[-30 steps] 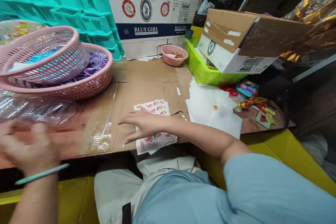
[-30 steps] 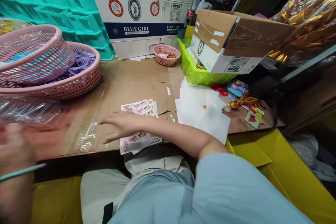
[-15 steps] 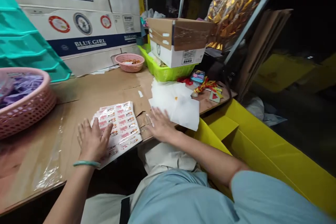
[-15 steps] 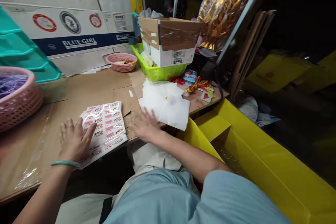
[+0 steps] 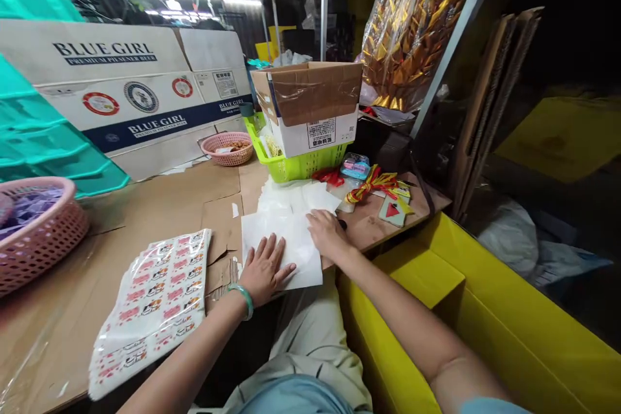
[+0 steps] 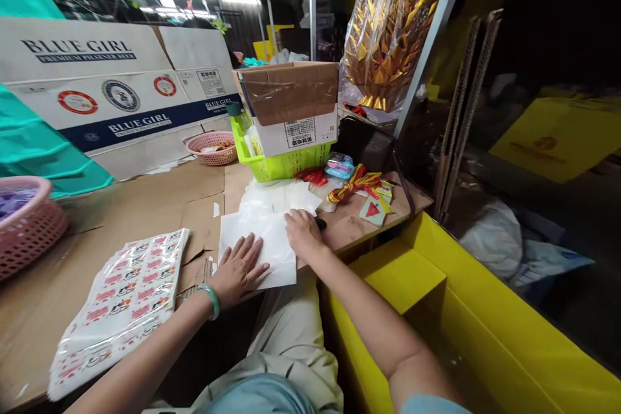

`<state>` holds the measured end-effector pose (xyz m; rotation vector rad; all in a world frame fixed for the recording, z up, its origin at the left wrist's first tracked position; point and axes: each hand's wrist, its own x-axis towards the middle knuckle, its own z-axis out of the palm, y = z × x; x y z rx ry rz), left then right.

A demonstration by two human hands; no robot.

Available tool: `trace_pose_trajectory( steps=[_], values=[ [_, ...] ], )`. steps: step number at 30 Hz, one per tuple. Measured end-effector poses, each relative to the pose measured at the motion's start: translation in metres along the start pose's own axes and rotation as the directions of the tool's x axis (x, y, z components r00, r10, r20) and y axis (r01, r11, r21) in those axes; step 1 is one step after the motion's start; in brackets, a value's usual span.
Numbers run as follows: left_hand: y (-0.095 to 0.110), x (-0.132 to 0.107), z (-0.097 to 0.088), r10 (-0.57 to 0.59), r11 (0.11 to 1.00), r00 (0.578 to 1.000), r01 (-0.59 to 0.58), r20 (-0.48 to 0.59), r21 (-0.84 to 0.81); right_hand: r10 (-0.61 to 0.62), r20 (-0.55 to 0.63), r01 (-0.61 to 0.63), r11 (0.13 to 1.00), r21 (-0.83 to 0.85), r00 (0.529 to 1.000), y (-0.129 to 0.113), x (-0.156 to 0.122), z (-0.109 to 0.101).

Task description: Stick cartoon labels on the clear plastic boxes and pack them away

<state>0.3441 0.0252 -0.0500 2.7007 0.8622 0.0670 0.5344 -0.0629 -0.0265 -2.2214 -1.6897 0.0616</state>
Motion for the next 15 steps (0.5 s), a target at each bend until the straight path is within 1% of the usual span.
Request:
trace_pose_trajectory(
  steps=[2,3,5,8,9,11,13,14,15],
  values=[
    [-0.001,0.013,0.005,-0.085,0.993,0.996,0.086,-0.015,0.082,0.014,-0.002,-0.014,1.000,0.025,1.000,0.034,0.018,-0.005],
    [-0.001,0.021,0.006,-0.120,0.987,0.992,0.122,-0.024,0.105,0.009,0.004,-0.010,0.999,0.042,1.000,0.047,0.024,-0.004],
    [0.000,0.039,0.006,-0.194,0.973,0.981,0.196,-0.027,0.125,-0.005,0.012,0.004,0.996,0.089,1.000,0.064,0.031,0.000],
    [0.006,0.074,0.004,-0.275,0.955,0.961,0.275,-0.023,0.111,-0.006,-0.012,0.008,0.981,0.191,1.000,0.074,0.037,0.004],
    [0.008,0.086,0.003,-0.279,0.955,0.960,0.279,-0.019,0.099,0.004,-0.033,0.004,0.973,0.231,0.999,0.075,0.039,0.002],
    [0.010,0.106,-0.001,-0.245,0.967,0.969,0.245,-0.008,0.064,0.042,-0.098,-0.009,0.949,0.315,0.994,0.080,0.043,-0.006],
    [0.005,0.116,-0.006,-0.200,0.979,0.980,0.200,-0.012,0.034,0.090,-0.181,-0.009,0.914,0.405,0.979,0.086,0.047,-0.019],
    [0.000,0.117,-0.010,-0.199,0.979,0.979,0.200,-0.037,0.028,0.116,-0.223,-0.003,0.892,0.453,0.968,0.090,0.048,-0.026],
    [-0.007,0.115,-0.014,-0.230,0.972,0.970,0.232,-0.077,0.026,0.143,-0.260,0.007,0.865,0.501,0.955,0.093,0.050,-0.032]
  ],
)
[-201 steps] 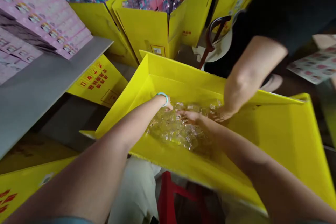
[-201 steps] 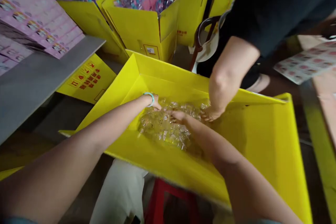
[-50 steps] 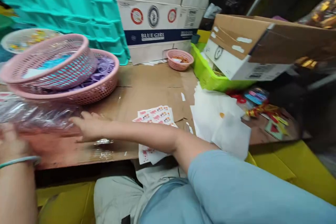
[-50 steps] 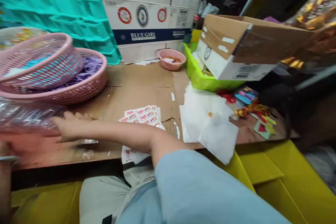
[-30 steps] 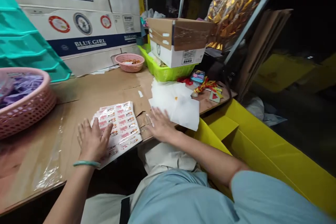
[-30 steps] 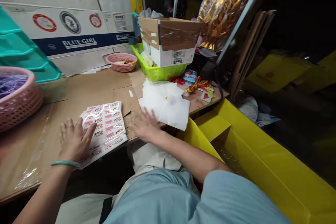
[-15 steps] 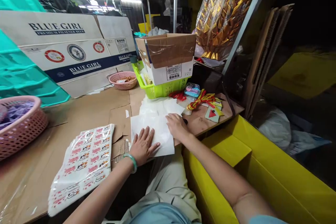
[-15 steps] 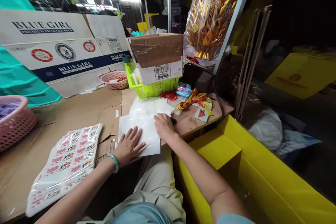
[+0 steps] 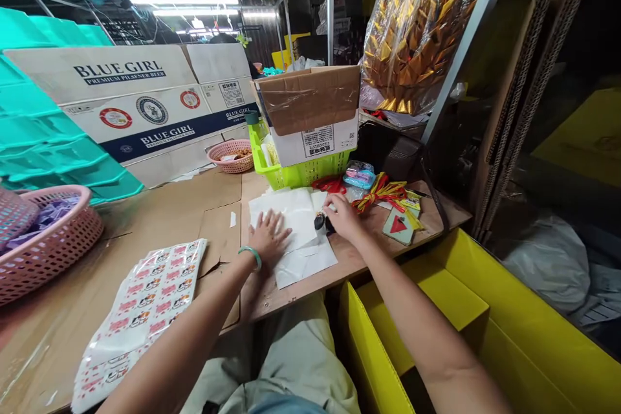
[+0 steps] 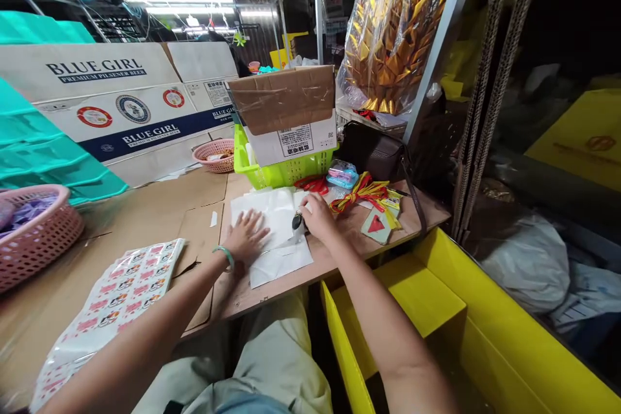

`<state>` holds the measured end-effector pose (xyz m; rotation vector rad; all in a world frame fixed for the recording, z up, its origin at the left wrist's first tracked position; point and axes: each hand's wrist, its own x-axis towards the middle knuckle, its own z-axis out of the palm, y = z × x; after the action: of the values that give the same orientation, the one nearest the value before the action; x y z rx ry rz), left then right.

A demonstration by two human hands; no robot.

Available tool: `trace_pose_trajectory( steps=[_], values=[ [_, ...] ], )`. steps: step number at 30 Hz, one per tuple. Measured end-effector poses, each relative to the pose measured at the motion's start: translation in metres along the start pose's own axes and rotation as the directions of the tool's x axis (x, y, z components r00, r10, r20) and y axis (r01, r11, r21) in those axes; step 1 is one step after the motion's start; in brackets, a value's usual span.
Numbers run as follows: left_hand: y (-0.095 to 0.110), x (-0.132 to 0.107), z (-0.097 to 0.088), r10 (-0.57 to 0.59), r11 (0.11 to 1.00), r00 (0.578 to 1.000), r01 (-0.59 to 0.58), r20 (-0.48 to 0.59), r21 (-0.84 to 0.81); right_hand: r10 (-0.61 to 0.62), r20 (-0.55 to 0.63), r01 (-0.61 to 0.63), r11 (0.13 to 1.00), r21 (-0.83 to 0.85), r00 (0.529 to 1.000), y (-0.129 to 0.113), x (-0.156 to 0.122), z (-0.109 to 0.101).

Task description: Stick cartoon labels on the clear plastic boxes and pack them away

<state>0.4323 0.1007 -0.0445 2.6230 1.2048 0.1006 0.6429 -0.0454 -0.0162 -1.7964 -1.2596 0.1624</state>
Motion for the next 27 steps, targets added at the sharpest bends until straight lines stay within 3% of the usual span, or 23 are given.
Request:
trace_pose_trajectory(
  steps=[3,5,8,12,15,18,22,25,27],
  values=[
    [-0.024,-0.006,-0.008,-0.200,0.980,0.974,0.201,-0.104,0.002,0.040,-0.111,-0.023,0.988,0.156,0.993,0.001,0.010,-0.012],
    [-0.031,-0.008,-0.007,-0.267,0.964,0.959,0.268,-0.096,-0.008,0.083,-0.162,-0.045,0.973,0.226,0.983,0.001,0.020,-0.011],
    [-0.017,0.001,-0.002,-0.205,0.979,0.978,0.204,-0.047,-0.022,0.158,-0.214,-0.096,0.957,0.273,0.964,-0.006,0.046,0.003],
    [0.022,0.012,0.004,-0.135,0.991,0.987,0.135,-0.085,-0.007,0.283,-0.266,-0.222,0.946,0.237,0.922,-0.014,0.080,0.021],
    [0.040,0.006,0.010,0.109,0.993,0.993,-0.107,-0.046,0.048,0.357,-0.321,-0.314,0.933,0.178,0.877,-0.015,0.071,0.022],
    [0.044,0.004,0.017,0.304,0.946,0.949,-0.312,0.086,0.091,0.357,-0.342,-0.337,0.934,0.119,0.869,-0.019,0.017,0.019],
    [0.048,0.020,0.026,0.355,0.924,0.929,-0.366,0.107,0.108,0.199,-0.252,-0.215,0.976,-0.035,0.947,-0.044,-0.098,0.015],
    [0.061,0.021,0.029,0.352,0.936,0.936,-0.352,-0.007,0.020,0.218,-0.258,-0.260,0.955,-0.141,0.941,-0.064,-0.187,-0.004],
    [0.077,0.008,0.027,0.414,0.901,0.895,-0.429,-0.164,-0.066,0.364,-0.258,-0.408,0.902,-0.143,0.895,-0.067,-0.240,-0.028]
  ],
)
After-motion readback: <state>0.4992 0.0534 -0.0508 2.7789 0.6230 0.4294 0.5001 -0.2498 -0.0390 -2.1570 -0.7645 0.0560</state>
